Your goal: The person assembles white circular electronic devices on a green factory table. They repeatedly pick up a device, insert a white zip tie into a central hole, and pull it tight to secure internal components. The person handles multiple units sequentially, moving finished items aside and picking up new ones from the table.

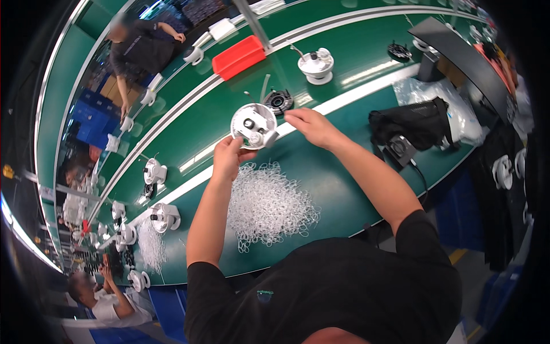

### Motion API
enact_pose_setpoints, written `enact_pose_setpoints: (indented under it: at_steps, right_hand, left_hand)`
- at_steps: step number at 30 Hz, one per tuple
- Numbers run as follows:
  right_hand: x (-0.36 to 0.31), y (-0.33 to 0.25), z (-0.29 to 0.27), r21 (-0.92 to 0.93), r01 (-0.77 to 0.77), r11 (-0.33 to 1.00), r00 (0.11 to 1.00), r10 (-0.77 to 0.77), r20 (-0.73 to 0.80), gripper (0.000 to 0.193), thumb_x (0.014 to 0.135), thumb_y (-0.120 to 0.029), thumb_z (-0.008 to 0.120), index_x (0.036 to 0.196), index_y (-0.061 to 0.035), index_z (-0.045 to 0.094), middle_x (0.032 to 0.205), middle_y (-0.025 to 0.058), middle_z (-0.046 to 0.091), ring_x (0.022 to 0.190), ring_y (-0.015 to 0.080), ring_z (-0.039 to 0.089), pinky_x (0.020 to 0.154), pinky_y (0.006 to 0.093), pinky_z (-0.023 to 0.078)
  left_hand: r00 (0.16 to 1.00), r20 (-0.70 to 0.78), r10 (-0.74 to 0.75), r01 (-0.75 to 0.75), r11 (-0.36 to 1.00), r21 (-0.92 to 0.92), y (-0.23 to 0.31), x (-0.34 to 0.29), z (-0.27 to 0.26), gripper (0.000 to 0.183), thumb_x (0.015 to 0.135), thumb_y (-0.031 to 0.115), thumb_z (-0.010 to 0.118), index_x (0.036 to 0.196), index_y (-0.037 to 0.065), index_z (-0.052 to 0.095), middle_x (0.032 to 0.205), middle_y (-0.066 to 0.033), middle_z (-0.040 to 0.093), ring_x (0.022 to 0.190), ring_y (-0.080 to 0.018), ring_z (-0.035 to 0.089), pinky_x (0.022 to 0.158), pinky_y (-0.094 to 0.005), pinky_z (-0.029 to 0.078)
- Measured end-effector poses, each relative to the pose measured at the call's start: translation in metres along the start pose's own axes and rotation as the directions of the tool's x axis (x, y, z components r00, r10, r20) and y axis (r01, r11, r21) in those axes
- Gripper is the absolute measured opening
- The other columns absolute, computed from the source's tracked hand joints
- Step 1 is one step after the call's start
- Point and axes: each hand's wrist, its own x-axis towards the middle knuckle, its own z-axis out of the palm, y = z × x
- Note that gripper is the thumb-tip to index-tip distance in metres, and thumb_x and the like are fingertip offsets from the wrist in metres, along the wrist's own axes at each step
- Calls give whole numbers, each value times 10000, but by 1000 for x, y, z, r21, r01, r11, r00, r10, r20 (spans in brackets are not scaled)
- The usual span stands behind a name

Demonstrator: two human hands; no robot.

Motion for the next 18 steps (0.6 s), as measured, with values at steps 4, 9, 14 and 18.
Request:
enact_pose_setpoints:
  at_steps: [4,9,14,18]
  right_hand:
    - [3,19,-5,-20,32,999,989,-34,-141,318,969,-298,588,1023,-4,697,903,185,662,858,326,646,765,408,491]
    - [-10,11,-27,-64,-41,997,994,34,-107,258,950,-247,640,1032,-20,732,962,137,662,874,239,647,789,342,503]
    - [-16,21,-37,-83,-16,996,999,13,-41,213,942,-193,654,1053,-38,748,980,96,652,914,194,633,811,311,505]
    - [-11,28,-40,117,-114,987,993,110,47,237,957,-154,634,1107,12,712,1021,100,717,908,153,661,812,298,527]
  left_hand:
    - [979,186,-88,77,995,65,-11,-11,44,251,973,105,522,1105,-99,586,991,-181,706,804,-250,736,645,-289,627]
    - [948,247,-199,164,974,156,-23,-16,66,246,976,127,553,1054,-102,597,941,-195,708,743,-234,725,649,-300,627]
    - [928,273,-254,209,961,183,-31,-14,76,272,977,163,579,1072,-89,616,949,-172,713,724,-202,706,642,-286,609]
    - [958,251,-139,78,968,237,-26,-3,68,310,980,228,614,1092,-59,640,970,-130,722,731,-160,683,615,-263,561]
